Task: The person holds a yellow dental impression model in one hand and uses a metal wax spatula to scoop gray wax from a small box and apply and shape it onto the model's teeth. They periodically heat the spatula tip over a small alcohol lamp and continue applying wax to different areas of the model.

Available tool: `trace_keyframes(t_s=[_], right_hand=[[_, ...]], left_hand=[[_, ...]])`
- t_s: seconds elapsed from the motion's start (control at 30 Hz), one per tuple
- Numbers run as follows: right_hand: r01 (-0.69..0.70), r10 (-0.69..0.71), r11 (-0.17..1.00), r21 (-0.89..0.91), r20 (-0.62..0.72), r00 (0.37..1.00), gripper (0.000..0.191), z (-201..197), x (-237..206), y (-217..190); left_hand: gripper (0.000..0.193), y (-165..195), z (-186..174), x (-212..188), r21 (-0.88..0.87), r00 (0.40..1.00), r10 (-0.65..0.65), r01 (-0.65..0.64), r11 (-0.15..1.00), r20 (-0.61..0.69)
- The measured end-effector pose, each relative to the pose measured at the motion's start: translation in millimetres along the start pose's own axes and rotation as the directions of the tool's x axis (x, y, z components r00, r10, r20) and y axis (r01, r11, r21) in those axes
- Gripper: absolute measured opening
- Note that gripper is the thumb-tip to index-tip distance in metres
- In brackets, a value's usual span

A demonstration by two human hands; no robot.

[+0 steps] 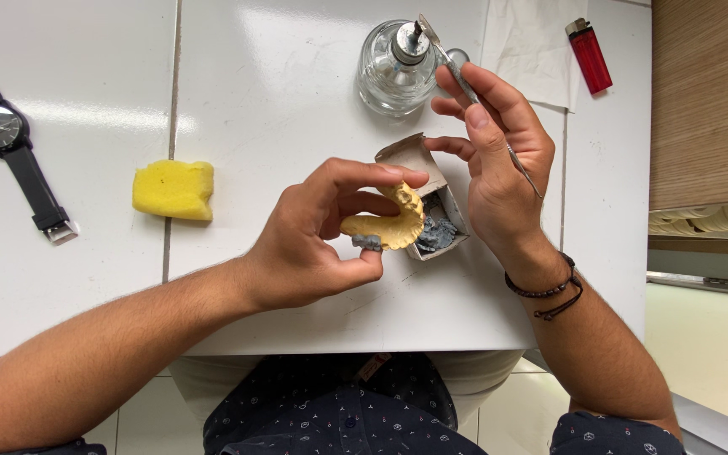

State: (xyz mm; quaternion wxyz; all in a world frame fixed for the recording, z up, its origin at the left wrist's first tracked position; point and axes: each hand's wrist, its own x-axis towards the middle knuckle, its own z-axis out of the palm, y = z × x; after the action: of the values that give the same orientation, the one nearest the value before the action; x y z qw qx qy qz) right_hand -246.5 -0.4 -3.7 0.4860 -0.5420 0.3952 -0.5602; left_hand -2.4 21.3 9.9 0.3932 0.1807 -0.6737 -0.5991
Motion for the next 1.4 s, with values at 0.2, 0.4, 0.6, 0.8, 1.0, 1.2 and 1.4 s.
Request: trace_keyframes(t_s=[0.2, 0.4, 0.6, 0.8, 1.0, 1.2, 1.4], right_hand=[[0.015, -0.015, 0.999, -0.029, 0.008, 1.000, 0.037, 0, 1, 1], [0.026, -0.025, 0.999, -0.029, 0.024, 0.999, 0.037, -1, 1, 3], [0.040, -0.042, 0.996, -0.074, -0.017, 0.999, 0.016, -17, 2, 0], [-0.124, 0.136, 0.991, -0.057, 0.486, 0.863, 0.011, -66, 14, -44], [-0.078, 0.302, 0.919, -0.386, 0.563, 0.769, 0.007, -70, 24, -47], [-0.045, 0.341, 0.891, -0.451, 0.603, 0.721, 0.006, -67, 27, -40], [-0.102, 0.352, 0.912, -0.396, 0.630, 0.692, 0.003, -68, 29, -36]], left_hand=[[0.064, 6, 0, 3, -0.018, 0.980, -0.198, 0.197, 0.980, -0.015], [0.069, 9, -2, 9, 0.062, 0.957, -0.278, 0.284, 0.957, -0.086], [0.068, 5, -7, 14, -0.269, 0.882, -0.451, 0.404, 0.874, -0.139], [0.074, 0, -25, 17, -0.457, 0.841, -0.486, 0.345, 0.820, -0.237], [0.065, 0, -23, 15, -0.458, 0.878, -0.409, 0.265, 0.849, -0.250], [0.063, 0, -23, 14, -0.465, 0.883, -0.391, 0.242, 0.852, -0.258], [0.063, -1, -22, 13, -0.453, 0.884, -0.393, 0.250, 0.856, -0.254]])
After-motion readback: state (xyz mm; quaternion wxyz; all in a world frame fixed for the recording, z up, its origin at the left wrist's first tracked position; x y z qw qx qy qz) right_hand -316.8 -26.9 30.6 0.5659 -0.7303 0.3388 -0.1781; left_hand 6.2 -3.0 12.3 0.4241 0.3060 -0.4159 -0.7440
